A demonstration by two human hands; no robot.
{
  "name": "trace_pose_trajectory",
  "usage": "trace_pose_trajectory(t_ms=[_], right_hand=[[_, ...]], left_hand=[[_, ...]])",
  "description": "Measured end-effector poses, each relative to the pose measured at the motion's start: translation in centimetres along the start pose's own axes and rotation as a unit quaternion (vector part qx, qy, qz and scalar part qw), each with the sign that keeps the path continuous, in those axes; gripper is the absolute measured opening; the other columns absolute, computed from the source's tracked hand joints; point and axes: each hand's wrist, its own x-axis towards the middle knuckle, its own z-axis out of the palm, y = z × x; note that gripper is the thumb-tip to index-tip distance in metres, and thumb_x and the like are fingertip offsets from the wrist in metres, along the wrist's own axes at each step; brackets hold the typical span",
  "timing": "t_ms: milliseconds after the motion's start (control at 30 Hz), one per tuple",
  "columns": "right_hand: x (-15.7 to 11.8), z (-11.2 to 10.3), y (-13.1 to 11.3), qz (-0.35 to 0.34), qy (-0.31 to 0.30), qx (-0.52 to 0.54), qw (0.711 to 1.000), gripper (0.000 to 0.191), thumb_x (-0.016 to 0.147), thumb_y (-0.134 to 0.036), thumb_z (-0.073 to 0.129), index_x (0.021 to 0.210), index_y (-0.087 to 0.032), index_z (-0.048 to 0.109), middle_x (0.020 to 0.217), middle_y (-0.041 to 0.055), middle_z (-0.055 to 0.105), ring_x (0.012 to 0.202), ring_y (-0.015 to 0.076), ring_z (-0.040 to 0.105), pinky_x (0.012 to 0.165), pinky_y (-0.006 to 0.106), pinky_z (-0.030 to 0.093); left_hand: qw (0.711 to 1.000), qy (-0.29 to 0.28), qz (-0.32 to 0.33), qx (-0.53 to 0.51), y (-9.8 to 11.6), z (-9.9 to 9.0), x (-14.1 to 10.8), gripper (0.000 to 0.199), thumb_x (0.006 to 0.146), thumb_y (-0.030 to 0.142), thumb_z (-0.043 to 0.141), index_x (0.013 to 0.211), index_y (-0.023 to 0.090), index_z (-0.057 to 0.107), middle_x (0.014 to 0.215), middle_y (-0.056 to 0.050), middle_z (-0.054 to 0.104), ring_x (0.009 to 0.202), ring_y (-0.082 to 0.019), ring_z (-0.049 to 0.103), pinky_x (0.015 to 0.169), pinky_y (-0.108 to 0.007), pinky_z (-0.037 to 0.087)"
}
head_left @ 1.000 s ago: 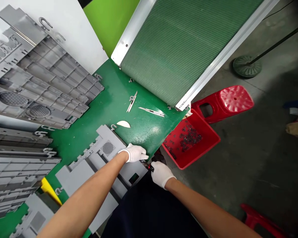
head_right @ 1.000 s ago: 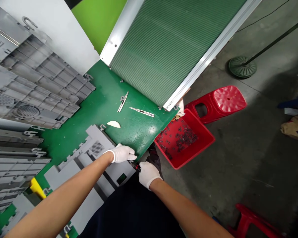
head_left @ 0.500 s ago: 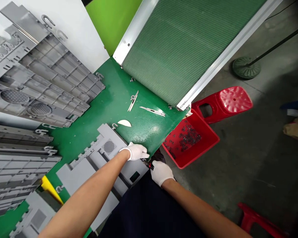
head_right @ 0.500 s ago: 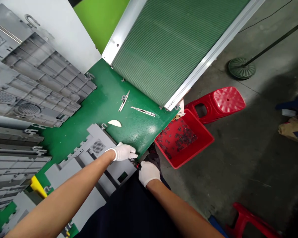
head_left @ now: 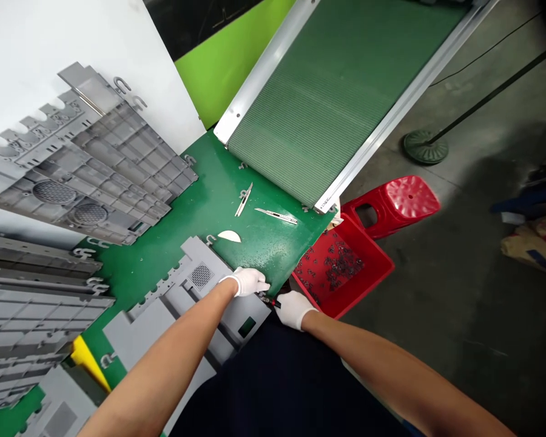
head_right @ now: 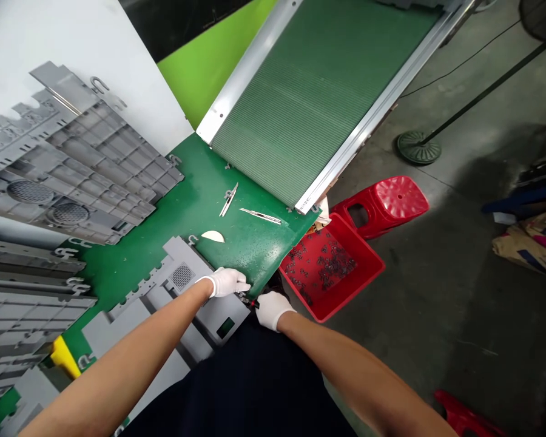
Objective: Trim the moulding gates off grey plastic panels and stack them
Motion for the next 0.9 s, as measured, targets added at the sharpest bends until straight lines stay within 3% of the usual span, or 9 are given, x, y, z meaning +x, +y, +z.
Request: trace_pose_trajectory(t_ms=[267,367,500,767,900], right_hand=[[-1.6,1.5,-0.5,0.030,0.012,0.024,0.999,0.022,0.079,-0.026,0.057,0.100,-0.021,0.066,0.102,0.0114,0.072,0.089,0.0245,0.069,0.072,0.031,0.047],[-2.1,1.9,-0.4,0.040,0.014,0.034,0.999,0.021,0.081,-0.025,0.055,0.099,-0.021,0.065,0.103,0.0112,0.071,0.090,0.0244,0.068,0.072,0.032,0.047],[-1.8,2.0,-0.3,0.037,0.024,0.046,0.998,0.021,0.082,-0.027,0.053,0.100,-0.023,0.064,0.107,0.0105,0.070,0.093,0.0240,0.067,0.075,0.032,0.047],[-1.2,1.8,-0.9,0.061,0.021,0.046,0.997,0.032,0.089,-0.045,0.046,0.097,-0.023,0.068,0.093,0.0126,0.073,0.086,0.0283,0.070,0.070,0.036,0.049],[-1.3,1.3,-1.0,0.057,0.020,0.045,0.997,0.034,0.090,-0.042,0.045,0.096,-0.020,0.071,0.095,0.0166,0.073,0.088,0.0305,0.070,0.074,0.039,0.049]], left_hand=[[1.000,-0.003,-0.003,-0.016,0.1,-0.5,-0.1,0.038,0.080,0.058,0.054,0.070,0.022,0.064,0.070,0.001,0.064,0.072,-0.017,0.058,0.092,-0.039,0.040],[1.000,-0.007,0.005,-0.022,0.0,-0.6,-0.2,0.039,0.081,0.059,0.052,0.071,0.023,0.065,0.069,0.001,0.063,0.070,-0.016,0.056,0.084,-0.034,0.042],[1.000,-0.015,0.013,-0.024,0.0,-0.8,-0.1,0.040,0.080,0.058,0.052,0.073,0.022,0.067,0.071,0.000,0.064,0.067,-0.015,0.054,0.074,-0.029,0.042],[0.999,-0.018,0.019,-0.039,0.1,-1.1,-0.1,0.037,0.078,0.056,0.056,0.073,0.022,0.068,0.068,0.001,0.063,0.064,-0.014,0.052,0.064,-0.027,0.040],[0.999,-0.015,0.013,-0.050,0.2,-1.1,0.0,0.038,0.078,0.056,0.056,0.071,0.021,0.067,0.069,0.001,0.065,0.062,-0.014,0.053,0.062,-0.026,0.040]])
